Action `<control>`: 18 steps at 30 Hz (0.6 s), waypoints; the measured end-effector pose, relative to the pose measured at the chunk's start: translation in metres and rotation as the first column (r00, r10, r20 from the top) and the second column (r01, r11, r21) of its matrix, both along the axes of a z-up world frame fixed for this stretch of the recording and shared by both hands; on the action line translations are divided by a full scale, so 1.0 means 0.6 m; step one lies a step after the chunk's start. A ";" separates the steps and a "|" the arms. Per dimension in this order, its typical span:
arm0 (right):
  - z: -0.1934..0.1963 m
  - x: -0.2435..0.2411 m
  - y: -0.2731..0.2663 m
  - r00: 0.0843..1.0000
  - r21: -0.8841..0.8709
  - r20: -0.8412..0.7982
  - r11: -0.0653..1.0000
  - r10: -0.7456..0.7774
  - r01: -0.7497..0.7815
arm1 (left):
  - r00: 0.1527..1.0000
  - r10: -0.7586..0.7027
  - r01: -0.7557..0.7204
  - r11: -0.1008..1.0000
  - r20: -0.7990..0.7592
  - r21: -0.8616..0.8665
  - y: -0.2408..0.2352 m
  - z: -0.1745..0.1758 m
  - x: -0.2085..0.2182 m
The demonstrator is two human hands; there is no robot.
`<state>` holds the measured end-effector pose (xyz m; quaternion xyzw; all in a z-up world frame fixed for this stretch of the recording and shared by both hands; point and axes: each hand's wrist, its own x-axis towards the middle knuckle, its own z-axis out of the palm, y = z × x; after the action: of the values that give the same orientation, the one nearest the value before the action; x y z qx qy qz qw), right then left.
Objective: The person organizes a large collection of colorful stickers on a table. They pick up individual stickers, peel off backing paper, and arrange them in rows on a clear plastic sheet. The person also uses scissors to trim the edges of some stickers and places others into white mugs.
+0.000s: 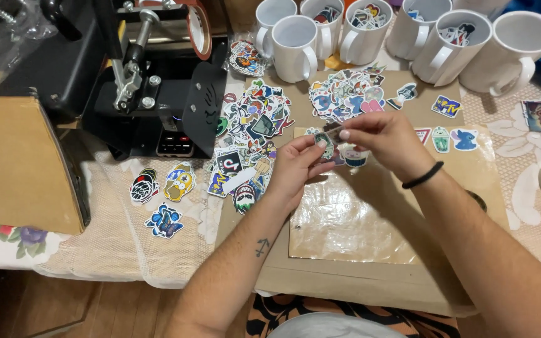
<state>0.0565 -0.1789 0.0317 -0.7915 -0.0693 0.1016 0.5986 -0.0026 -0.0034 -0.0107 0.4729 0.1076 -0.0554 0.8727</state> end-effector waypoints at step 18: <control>-0.003 -0.120 -0.051 0.920 -0.201 0.392 0.974 -0.017 0.104 | 0.968 -0.205 0.118 0.882 0.145 0.456 -0.034 0.023 -0.023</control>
<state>-0.0153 -0.2094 0.0296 -0.8586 -0.1501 -0.0686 0.4854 -0.0163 -0.0235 0.0033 0.6700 -0.0060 -0.0571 0.7402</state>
